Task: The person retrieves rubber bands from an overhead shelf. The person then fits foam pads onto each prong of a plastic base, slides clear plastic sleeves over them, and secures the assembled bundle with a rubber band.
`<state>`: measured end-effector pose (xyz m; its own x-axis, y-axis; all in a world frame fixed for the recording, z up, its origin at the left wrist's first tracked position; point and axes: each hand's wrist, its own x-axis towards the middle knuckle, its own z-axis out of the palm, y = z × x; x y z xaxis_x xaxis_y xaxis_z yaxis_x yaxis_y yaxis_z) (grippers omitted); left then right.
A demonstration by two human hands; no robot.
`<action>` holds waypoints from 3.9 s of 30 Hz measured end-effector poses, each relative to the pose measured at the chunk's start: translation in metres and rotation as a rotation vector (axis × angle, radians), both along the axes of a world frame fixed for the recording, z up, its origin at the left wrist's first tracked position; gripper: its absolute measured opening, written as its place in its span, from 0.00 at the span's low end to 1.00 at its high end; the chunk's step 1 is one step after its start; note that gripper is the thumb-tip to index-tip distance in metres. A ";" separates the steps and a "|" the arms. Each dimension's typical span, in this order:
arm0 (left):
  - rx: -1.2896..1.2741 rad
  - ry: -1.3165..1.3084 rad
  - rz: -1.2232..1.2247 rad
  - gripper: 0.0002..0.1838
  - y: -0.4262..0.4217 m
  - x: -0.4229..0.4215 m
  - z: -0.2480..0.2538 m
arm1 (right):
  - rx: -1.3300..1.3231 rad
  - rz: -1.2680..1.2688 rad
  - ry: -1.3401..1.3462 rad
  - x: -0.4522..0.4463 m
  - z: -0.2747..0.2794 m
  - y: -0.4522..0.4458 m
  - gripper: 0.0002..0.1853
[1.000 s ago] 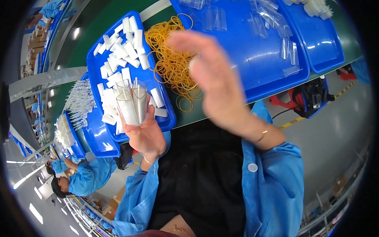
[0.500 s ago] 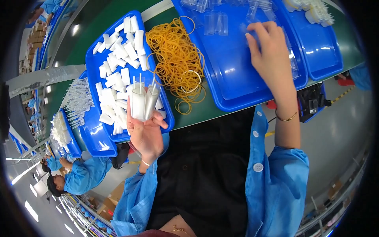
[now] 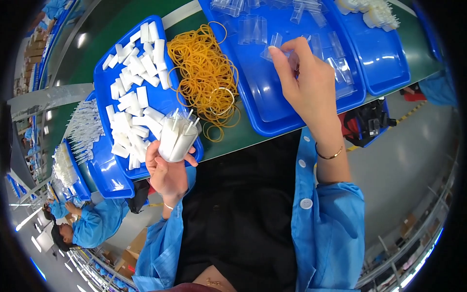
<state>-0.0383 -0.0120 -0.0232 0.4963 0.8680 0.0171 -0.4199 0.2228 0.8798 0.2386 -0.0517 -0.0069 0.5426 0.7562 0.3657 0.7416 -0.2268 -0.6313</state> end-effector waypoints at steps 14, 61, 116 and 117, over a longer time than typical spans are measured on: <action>-0.027 0.033 0.026 0.24 -0.002 0.004 0.007 | 0.226 0.170 0.734 0.001 0.012 -0.014 0.09; 0.262 0.069 -0.033 0.14 0.005 0.010 0.013 | 0.510 0.501 0.713 -0.095 0.007 -0.012 0.10; 0.642 0.326 -0.008 0.10 0.016 0.009 0.029 | 0.561 0.665 0.688 -0.097 0.000 -0.019 0.12; 0.642 0.328 0.005 0.10 0.015 0.009 0.029 | 0.557 0.675 0.701 -0.097 0.000 -0.019 0.12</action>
<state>-0.0296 0.0032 0.0054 0.5597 0.7388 0.3754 -0.1113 -0.3819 0.9175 0.1420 -0.0702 -0.0068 0.3021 0.7993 0.5195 0.0470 0.5317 -0.8456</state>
